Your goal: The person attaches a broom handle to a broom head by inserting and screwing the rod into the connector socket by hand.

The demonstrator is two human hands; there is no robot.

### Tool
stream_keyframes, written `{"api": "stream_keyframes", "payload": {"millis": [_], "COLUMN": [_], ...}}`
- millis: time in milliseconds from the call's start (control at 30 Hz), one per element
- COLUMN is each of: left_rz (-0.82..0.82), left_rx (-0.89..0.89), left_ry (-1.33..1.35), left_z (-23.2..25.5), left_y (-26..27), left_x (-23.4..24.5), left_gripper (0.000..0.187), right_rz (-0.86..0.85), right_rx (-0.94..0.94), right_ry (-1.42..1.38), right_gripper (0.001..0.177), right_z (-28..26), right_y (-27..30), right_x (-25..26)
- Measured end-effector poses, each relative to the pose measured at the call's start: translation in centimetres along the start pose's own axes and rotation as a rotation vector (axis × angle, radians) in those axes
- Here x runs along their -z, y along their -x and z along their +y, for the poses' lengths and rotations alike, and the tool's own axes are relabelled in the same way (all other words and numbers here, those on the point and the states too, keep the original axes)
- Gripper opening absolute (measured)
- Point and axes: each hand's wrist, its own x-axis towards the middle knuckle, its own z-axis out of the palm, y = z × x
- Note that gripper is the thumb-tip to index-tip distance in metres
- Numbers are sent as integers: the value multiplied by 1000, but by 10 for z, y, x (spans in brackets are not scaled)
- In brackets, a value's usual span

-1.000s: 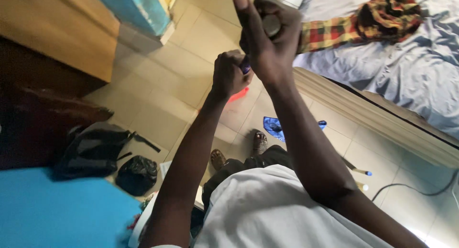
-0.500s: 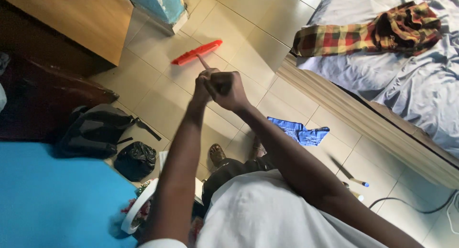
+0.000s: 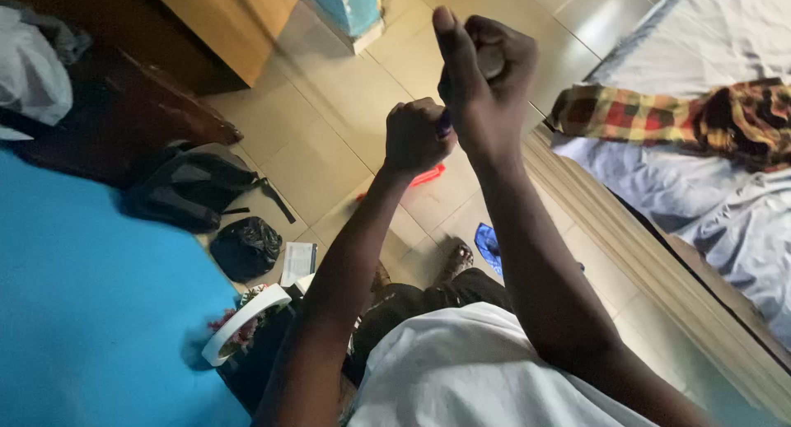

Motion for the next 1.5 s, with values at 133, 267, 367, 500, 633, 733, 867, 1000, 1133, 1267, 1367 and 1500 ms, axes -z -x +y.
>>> {"api": "stream_keyframes", "payload": {"millis": [133, 267, 367, 500, 633, 733, 867, 1000, 1133, 1267, 1367, 1500], "left_rz": [105, -32, -59, -107, 20, 125, 53, 105, 159, 245, 343, 165], "left_rx": [-86, 115, 232, 281, 232, 198, 14, 222, 24, -93, 20, 144], "left_ry": [-117, -275, -111, 140, 50, 3, -37, -87, -179, -527, -554, -120], "left_z": [-27, -87, -142, -175, -150, -120, -76, -45, -57, -112, -163, -193], "left_y": [-1, 13, 46, 96, 104, 73, 42, 36, 28, 49, 84, 142], "left_x": [-1, -21, -38, -65, -64, -44, -14, 17, 49, 48, 33, 4], "left_gripper": [29, 21, 20, 18, 16, 15, 8, 34, 31, 62, 33, 21], "right_rz": [-15, -39, -268, -382, -392, -428, -119, -64, -78, -172, -410, -489], "right_rx": [130, 8, -73, 1, -69, -154, -83, 27, 204, 117, 56, -16], "right_ry": [93, 157, 245, 463, 376, 302, 104, 0, 15, 71, 256, 430], "right_gripper": [50, 50, 43, 39, 44, 52, 43, 48, 48, 44, 26, 32], "right_z": [15, 74, 134, 181, 165, 126, 63, 37, 44, 105, 171, 224], "right_y": [4, 17, 37, 76, 71, 27, -1, 1, 8, 28, 57, 114], "right_x": [0, -12, -18, -18, -19, -20, -37, -57, -63, -71, -81, -85]}}
